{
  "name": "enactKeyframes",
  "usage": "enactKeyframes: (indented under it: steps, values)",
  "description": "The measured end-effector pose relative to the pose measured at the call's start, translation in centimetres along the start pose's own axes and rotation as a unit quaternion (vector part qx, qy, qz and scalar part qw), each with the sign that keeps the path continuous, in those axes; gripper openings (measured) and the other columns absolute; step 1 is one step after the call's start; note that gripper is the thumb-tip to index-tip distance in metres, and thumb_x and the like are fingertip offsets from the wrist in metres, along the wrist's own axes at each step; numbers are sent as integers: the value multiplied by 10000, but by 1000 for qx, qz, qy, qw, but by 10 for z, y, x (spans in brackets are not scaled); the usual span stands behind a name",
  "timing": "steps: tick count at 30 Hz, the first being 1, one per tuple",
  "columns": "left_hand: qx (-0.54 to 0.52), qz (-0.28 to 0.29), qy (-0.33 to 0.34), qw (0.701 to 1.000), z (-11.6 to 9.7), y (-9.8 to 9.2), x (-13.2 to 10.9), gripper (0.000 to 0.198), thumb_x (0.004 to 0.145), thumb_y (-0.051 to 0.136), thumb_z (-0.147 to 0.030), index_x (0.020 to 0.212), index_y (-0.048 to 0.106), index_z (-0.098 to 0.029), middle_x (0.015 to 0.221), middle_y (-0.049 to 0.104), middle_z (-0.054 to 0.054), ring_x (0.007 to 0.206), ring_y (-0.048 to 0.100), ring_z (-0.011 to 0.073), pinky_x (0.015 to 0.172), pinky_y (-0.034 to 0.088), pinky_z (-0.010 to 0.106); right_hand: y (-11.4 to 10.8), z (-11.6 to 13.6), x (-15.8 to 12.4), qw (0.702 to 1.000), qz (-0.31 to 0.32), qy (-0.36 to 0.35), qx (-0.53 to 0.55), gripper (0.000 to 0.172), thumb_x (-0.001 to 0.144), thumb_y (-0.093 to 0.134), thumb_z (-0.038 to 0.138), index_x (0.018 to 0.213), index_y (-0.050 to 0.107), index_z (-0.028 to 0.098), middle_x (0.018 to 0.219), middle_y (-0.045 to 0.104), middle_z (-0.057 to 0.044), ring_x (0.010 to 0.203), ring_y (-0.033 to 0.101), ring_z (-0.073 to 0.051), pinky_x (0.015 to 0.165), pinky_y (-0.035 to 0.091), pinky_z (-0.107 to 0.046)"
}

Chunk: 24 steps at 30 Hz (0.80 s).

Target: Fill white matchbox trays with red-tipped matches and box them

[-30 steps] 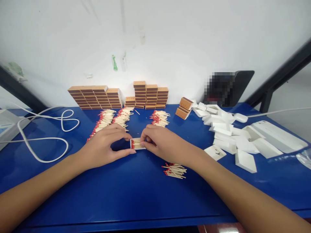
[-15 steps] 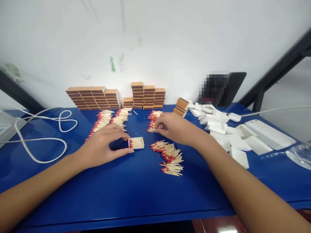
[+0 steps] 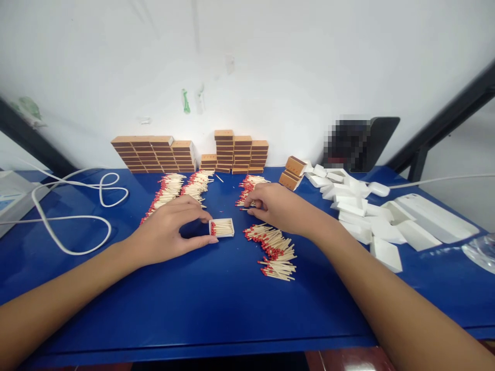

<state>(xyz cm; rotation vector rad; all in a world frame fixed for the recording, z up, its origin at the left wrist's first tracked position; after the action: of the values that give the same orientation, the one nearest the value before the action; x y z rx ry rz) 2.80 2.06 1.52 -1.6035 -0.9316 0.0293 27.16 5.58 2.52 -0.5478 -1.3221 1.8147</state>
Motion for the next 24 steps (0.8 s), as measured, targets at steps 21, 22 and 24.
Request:
enactKeyframes:
  steps: [21,22,24]
  values:
    - [1,0,-2,1000,1,0,0,305,925,796,-496,984,739,-202,922,743,58,950,692,251,846,561,394,4,-1,0,998,24,48,-13,169,968,613,297,845,682,203,775,670,-48,717,563,-187,654,391,-328]
    - [1,0,-2,1000,1,0,0,302,925,796,-494,979,740,-202,926,744,59,953,693,252,847,562,394,4,-1,0,998,23,48,-13,178,973,610,304,841,676,204,775,668,-48,718,563,-187,653,388,-329]
    - [1,2,-3,1000,1,0,0,303,926,795,-494,976,741,-199,928,745,61,948,691,250,846,562,394,2,2,-2,999,18,39,-7,182,978,606,308,841,672,209,782,667,-47,723,564,-189,657,382,-330]
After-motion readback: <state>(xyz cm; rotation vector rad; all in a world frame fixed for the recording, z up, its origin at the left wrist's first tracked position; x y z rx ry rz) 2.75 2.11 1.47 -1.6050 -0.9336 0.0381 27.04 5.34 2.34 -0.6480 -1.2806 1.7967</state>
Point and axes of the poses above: each hand's wrist, its own x-axis towards the middle knuckle, its own y-axis out of the palm, z = x × y, the point moved 4 cm from there along x, towards the middle knuckle
